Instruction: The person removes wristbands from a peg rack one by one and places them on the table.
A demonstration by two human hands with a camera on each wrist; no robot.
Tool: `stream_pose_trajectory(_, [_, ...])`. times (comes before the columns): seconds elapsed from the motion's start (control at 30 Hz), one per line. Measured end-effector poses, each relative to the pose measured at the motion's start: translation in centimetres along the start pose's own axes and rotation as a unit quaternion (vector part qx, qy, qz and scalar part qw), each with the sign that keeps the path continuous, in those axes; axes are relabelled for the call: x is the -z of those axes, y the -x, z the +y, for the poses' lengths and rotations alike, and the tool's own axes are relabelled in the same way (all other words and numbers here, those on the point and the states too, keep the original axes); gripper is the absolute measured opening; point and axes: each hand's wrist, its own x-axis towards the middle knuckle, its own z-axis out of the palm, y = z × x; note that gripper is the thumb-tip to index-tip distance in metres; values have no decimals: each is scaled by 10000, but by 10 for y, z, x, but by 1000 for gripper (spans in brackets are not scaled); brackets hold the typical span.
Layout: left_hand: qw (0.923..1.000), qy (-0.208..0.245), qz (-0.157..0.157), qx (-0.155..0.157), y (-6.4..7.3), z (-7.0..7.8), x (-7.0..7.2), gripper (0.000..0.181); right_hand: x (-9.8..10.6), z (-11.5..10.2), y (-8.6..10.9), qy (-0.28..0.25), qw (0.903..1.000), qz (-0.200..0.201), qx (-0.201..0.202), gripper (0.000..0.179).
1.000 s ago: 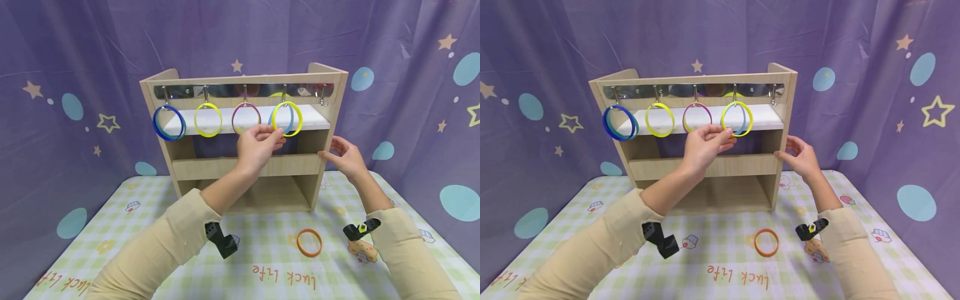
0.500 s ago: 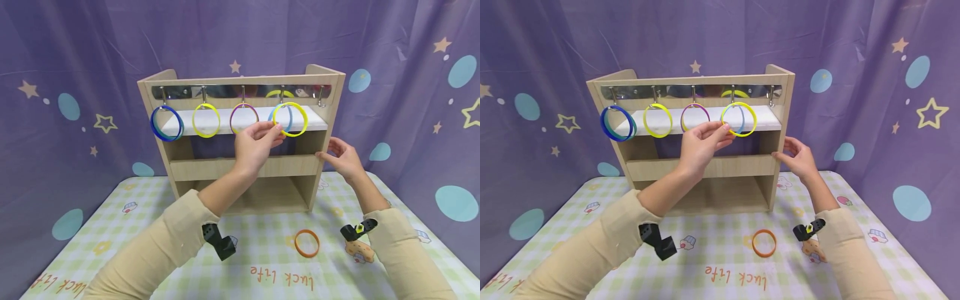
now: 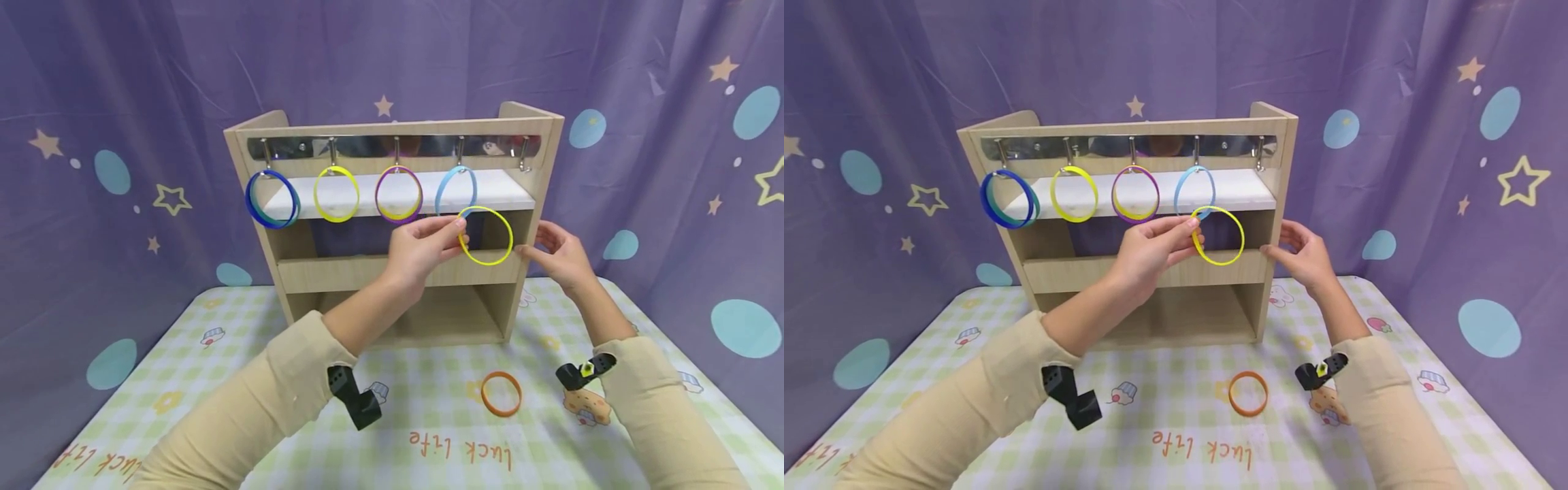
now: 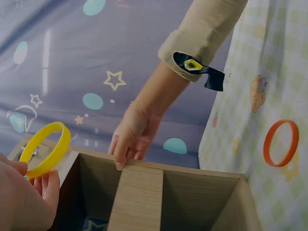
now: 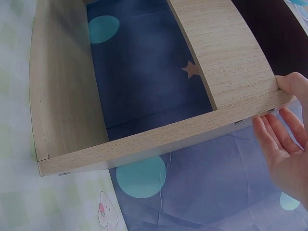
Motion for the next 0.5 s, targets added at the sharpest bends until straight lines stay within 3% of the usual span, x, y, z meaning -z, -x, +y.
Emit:
stream_pose_trajectory(0.2, [9984, -234, -140, 496, 2, -9, 7, 25, -1, 0, -1, -160, 9998, 0, 92, 40])
stream_pose_trajectory(0.5, [9916, -586, -428, 1075, 6, -31, 18, 30, 0, 0, 0, 126, 9999, 14, -73, 56])
